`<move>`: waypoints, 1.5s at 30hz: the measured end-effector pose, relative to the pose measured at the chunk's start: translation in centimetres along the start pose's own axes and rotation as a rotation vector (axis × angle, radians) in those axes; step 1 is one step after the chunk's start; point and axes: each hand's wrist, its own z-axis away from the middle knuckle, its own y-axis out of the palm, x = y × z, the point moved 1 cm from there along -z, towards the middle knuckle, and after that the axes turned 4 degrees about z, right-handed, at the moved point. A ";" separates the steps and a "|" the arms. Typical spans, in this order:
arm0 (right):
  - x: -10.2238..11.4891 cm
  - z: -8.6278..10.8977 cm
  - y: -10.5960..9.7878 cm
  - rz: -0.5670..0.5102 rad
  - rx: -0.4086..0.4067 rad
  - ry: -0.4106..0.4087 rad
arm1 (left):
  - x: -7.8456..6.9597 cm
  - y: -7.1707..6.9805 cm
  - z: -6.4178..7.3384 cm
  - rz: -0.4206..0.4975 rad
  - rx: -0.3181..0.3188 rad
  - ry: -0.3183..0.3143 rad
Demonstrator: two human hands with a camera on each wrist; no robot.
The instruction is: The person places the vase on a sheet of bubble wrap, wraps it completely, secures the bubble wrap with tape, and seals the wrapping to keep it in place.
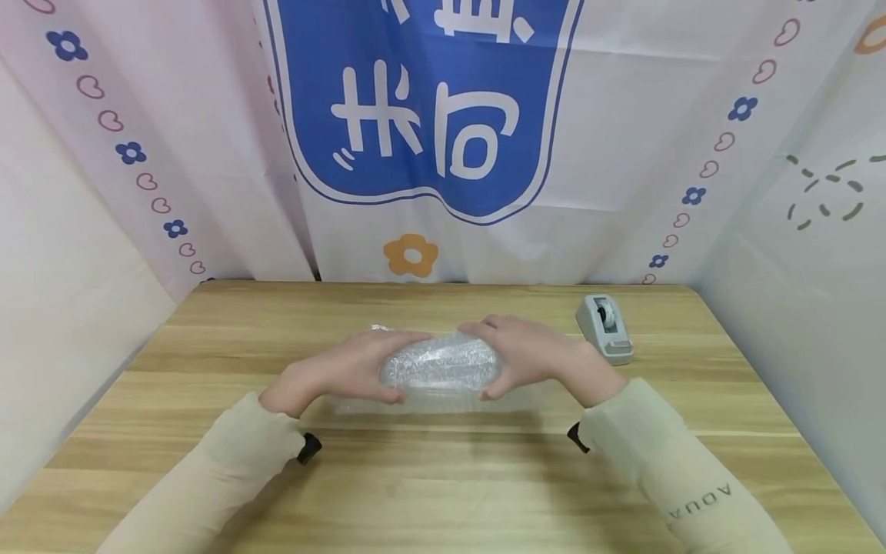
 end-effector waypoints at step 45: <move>1.5 2.0 2.6 0.329 -0.328 -0.011 | -0.1 0.7 -0.8 -0.088 -0.048 -0.038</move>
